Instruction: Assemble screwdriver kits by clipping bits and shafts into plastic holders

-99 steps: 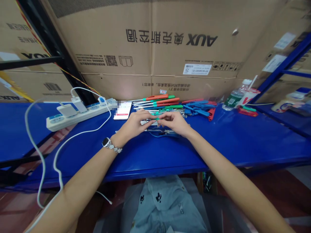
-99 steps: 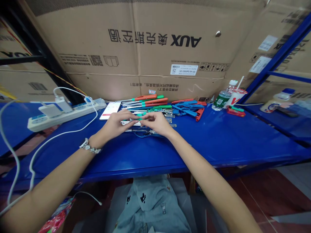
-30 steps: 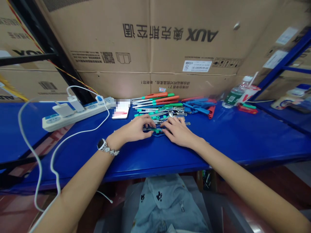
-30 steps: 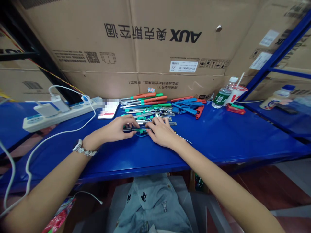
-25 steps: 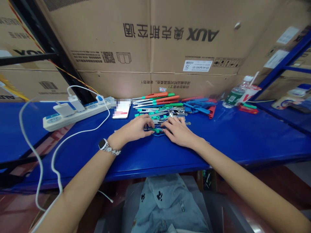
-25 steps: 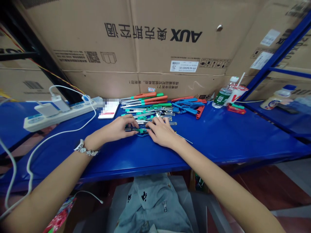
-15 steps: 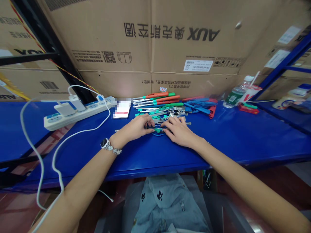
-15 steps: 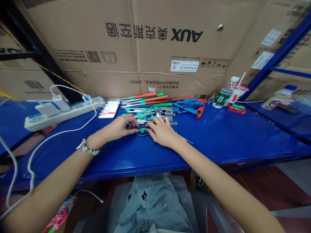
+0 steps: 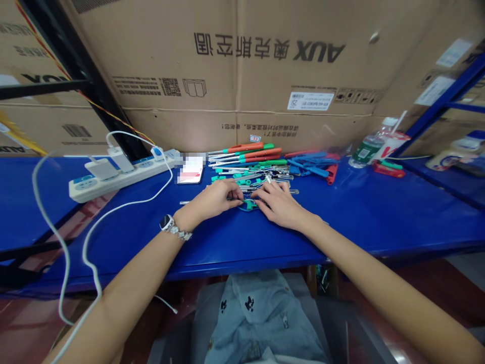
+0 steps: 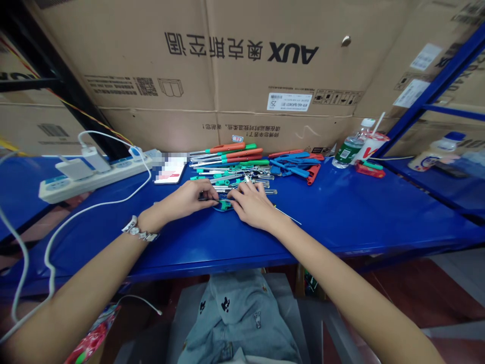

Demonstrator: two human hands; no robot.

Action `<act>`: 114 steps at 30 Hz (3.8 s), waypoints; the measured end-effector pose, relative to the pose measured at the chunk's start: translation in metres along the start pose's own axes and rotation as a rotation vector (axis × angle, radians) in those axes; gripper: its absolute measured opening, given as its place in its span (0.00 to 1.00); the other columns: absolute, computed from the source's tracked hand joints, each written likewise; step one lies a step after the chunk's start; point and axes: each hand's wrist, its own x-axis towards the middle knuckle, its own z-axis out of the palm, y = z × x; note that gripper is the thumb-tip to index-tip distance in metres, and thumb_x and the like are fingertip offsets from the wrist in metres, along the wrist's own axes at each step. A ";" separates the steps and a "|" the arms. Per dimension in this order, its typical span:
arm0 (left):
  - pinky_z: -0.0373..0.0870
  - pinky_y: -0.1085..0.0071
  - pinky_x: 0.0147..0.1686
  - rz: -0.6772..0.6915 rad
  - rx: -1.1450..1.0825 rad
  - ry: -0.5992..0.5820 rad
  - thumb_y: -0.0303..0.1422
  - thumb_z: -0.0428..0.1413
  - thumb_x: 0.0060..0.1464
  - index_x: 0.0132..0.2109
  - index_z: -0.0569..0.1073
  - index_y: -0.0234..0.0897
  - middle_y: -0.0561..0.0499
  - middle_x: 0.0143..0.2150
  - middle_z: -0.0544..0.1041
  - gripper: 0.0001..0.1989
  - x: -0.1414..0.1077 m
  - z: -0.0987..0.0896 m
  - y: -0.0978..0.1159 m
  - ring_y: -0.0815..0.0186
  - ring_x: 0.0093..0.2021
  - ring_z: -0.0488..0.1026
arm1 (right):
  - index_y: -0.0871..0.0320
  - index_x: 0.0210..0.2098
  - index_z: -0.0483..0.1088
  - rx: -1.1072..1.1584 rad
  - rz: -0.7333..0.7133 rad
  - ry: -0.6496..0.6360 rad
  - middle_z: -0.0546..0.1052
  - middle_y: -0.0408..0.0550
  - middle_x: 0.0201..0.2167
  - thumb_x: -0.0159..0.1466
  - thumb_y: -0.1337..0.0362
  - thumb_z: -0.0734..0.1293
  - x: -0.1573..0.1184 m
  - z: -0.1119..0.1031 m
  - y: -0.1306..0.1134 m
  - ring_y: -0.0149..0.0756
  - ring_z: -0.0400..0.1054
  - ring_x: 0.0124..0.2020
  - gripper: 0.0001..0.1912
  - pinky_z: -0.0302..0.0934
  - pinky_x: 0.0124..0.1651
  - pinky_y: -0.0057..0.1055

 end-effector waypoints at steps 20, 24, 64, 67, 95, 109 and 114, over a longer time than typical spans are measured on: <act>0.69 0.64 0.42 0.115 0.141 0.019 0.30 0.59 0.61 0.39 0.81 0.39 0.47 0.40 0.76 0.05 -0.002 -0.014 0.001 0.61 0.40 0.73 | 0.54 0.53 0.72 0.013 0.008 -0.011 0.75 0.53 0.47 0.76 0.61 0.56 0.001 0.000 -0.001 0.48 0.66 0.52 0.15 0.52 0.55 0.46; 0.67 0.64 0.41 0.148 0.381 -0.056 0.26 0.57 0.62 0.37 0.81 0.36 0.46 0.39 0.76 0.07 -0.003 -0.020 0.010 0.61 0.39 0.71 | 0.55 0.52 0.72 0.017 0.003 -0.004 0.75 0.53 0.47 0.76 0.60 0.56 0.000 0.001 0.000 0.48 0.66 0.52 0.15 0.52 0.55 0.45; 0.70 0.65 0.42 0.118 0.071 -0.011 0.29 0.58 0.61 0.37 0.80 0.36 0.48 0.36 0.76 0.06 0.001 -0.002 0.014 0.63 0.38 0.73 | 0.56 0.40 0.69 0.260 -0.020 0.176 0.74 0.43 0.29 0.72 0.66 0.62 0.004 0.014 -0.002 0.38 0.66 0.34 0.05 0.54 0.46 0.37; 0.69 0.65 0.41 0.117 0.078 0.006 0.29 0.58 0.60 0.36 0.80 0.36 0.49 0.35 0.76 0.06 0.001 -0.001 0.015 0.63 0.38 0.73 | 0.55 0.40 0.69 0.262 -0.023 0.182 0.73 0.42 0.28 0.71 0.59 0.65 0.004 0.015 -0.007 0.38 0.65 0.33 0.07 0.54 0.45 0.37; 0.71 0.65 0.43 0.164 0.125 -0.120 0.28 0.54 0.65 0.41 0.81 0.35 0.46 0.39 0.78 0.10 -0.003 0.000 0.010 0.64 0.38 0.76 | 0.55 0.30 0.62 0.490 0.038 0.231 0.63 0.37 0.22 0.59 0.69 0.67 0.007 0.018 -0.012 0.34 0.62 0.29 0.07 0.55 0.36 0.30; 0.67 0.71 0.32 0.142 0.498 -0.123 0.27 0.52 0.65 0.37 0.79 0.34 0.47 0.35 0.74 0.11 -0.004 -0.003 0.025 0.67 0.32 0.72 | 0.55 0.30 0.65 0.464 0.113 0.233 0.66 0.37 0.21 0.60 0.66 0.70 0.007 0.018 -0.013 0.33 0.63 0.28 0.08 0.55 0.35 0.30; 0.68 0.69 0.32 0.126 0.595 -0.125 0.27 0.50 0.66 0.37 0.78 0.32 0.44 0.38 0.75 0.12 -0.004 0.002 0.031 0.64 0.34 0.74 | 0.55 0.29 0.66 0.394 0.135 0.235 0.68 0.39 0.21 0.60 0.70 0.68 0.007 0.018 -0.015 0.33 0.65 0.27 0.07 0.56 0.35 0.30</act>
